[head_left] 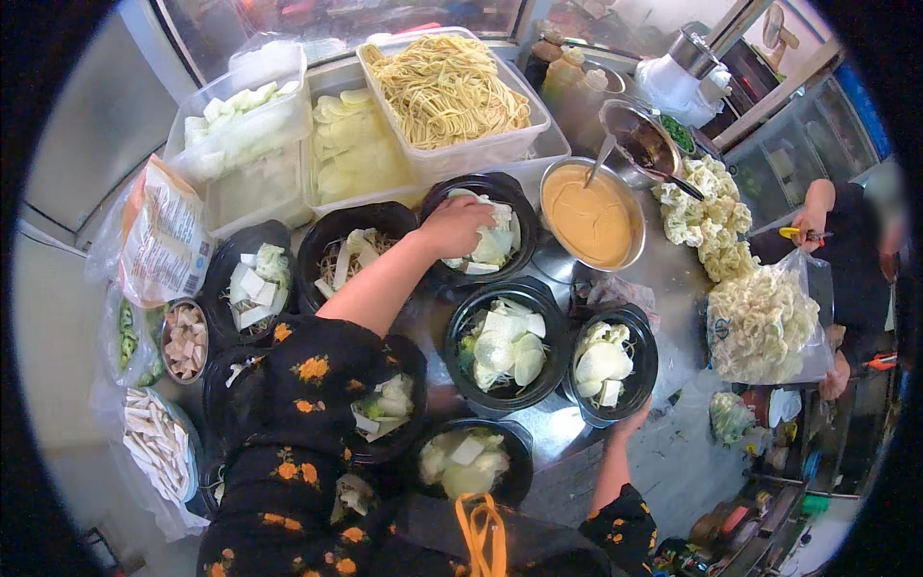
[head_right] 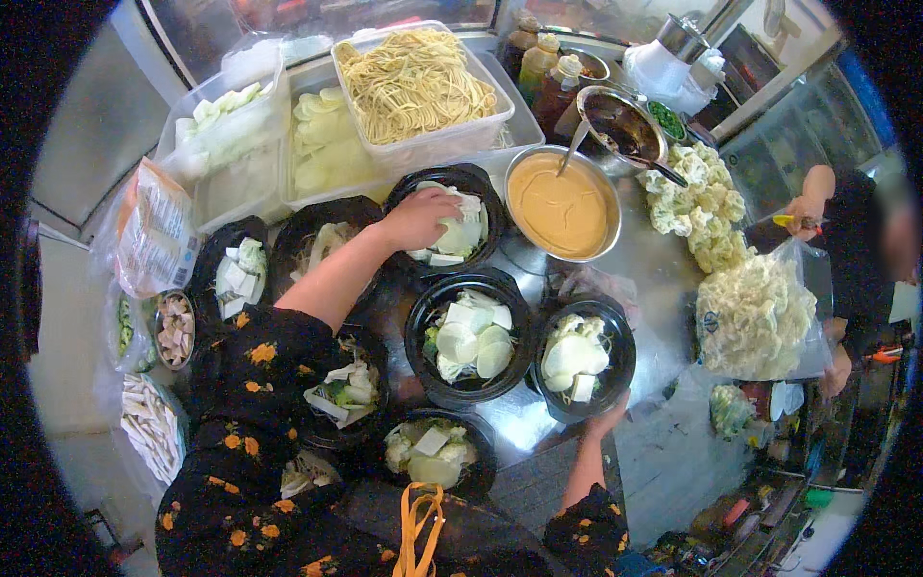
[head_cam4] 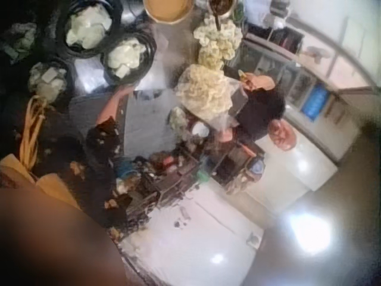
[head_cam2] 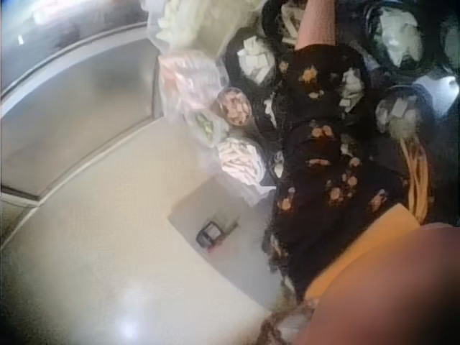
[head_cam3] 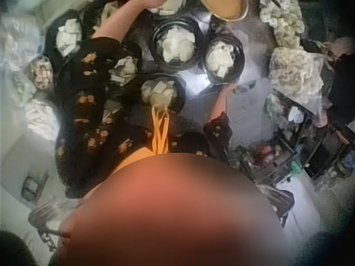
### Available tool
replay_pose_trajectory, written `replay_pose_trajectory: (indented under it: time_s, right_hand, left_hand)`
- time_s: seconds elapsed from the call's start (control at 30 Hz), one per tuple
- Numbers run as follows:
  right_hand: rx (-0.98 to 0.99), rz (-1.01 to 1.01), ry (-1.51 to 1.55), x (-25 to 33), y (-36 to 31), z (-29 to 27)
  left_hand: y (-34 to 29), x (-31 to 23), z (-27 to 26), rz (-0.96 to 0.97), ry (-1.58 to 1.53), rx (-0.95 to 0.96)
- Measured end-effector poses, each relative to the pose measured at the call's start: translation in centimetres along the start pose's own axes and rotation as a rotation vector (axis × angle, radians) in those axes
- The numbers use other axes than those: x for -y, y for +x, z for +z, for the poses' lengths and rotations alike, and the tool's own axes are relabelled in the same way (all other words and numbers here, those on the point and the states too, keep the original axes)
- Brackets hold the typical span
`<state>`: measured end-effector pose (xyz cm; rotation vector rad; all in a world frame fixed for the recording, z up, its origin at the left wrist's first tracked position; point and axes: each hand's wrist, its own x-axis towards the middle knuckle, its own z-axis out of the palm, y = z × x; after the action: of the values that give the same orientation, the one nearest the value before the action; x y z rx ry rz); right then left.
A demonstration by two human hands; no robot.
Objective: The person assembles multiple noodle bowls by hand, placing sliced vegetables, mushrooms, and noodles into black bowls arranged on a stainless steel counter. The person also adds green leafy vegetables to the bowls.
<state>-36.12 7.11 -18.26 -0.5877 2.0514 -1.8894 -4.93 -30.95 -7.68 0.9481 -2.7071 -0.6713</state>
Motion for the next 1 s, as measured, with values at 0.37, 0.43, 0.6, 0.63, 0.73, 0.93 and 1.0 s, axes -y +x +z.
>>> replay_pose_trajectory:
  time_s: [0.37,0.43,0.6,0.63,0.73,0.93,1.0]
  right_hand:
    - [-0.047,0.136,0.286,-1.6,0.9,-0.2]
    - [0.05,-0.082,0.047,-2.0,0.8,-0.2]
    - [-0.076,0.094,0.023,-1.3,0.4,-0.6]
    - [-0.062,0.021,-0.062,-1.9,0.5,-1.2]
    - [-0.063,0.134,0.165,-1.7,0.8,-0.5]
    - [0.004,-0.013,0.063,-2.7,0.9,-1.2]
    - [0.028,-0.213,-0.204,-3.4,1.1,-1.9]
  left_hand:
    - [-2.5,-2.3,-0.9,-0.15,0.167,0.201]
    - [-2.5,-2.2,-1.0,-0.173,-0.042,0.177]
    - [-3.4,-2.0,-2.5,-0.239,-0.002,-0.195]
    - [-3.7,-2.0,-2.6,-0.155,0.14,-0.334]
    - [-5.7,0.5,-6.3,-0.268,-0.134,-0.361]
    - [-8.5,11.4,-12.2,-0.676,-0.422,-0.408]
    - [-7.5,12.7,-12.3,-0.729,-0.529,-0.36]
